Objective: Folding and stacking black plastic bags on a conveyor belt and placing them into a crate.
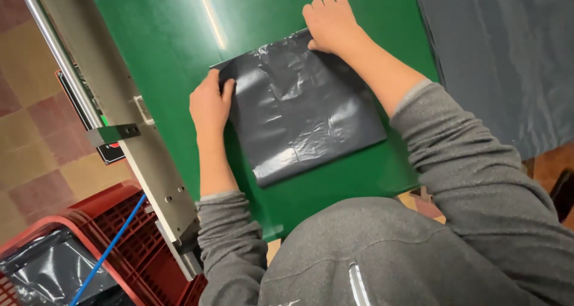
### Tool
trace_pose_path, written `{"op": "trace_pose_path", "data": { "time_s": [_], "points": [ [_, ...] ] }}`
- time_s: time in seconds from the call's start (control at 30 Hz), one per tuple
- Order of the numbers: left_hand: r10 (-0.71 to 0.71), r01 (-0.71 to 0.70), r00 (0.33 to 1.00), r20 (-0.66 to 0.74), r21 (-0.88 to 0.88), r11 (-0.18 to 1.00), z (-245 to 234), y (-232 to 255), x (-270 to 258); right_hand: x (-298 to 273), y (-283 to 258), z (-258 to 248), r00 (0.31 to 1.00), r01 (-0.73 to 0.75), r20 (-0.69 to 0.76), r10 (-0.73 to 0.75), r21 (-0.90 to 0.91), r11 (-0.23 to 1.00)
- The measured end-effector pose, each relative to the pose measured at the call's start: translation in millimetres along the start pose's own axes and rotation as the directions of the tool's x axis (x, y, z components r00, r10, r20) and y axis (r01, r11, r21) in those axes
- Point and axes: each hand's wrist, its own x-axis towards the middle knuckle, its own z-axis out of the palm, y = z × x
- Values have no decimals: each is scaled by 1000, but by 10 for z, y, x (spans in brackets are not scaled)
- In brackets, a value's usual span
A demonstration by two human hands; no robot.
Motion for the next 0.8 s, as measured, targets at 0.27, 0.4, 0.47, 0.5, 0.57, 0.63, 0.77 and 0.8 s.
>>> {"op": "trace_pose_path", "data": {
  "time_s": [0.27,0.4,0.47,0.5,0.57,0.63,0.77,0.8],
  "points": [
    [130,-120,911,-391,48,992,9,731,-472,42,47,77,1000,-7,30,2,175,984],
    [-125,254,966,226,-754,606,631,540,-764,-237,-76,-197,997,-63,58,44,376,924],
    [-117,348,937,328,-876,333,515,477,-847,-664,-204,-443,982,73,-188,-11,328,942],
    [-83,431,900,428,-902,26,454,437,-887,-874,-278,-554,907,198,-413,-81,248,948],
    [-101,450,882,461,-886,-115,312,405,-985,-1494,-455,-879,861,232,-501,-86,237,943],
    [-129,452,859,495,-853,-260,274,271,-1141,-1989,-622,-932,807,282,-581,-104,225,933],
    [-193,401,873,447,-885,-238,487,-117,-1454,-2578,-818,-484,815,261,-576,-56,279,924],
    [-222,368,894,390,-920,-138,551,-212,-1535,-2655,-855,-357,822,235,-569,-37,279,931]
  ]
}}
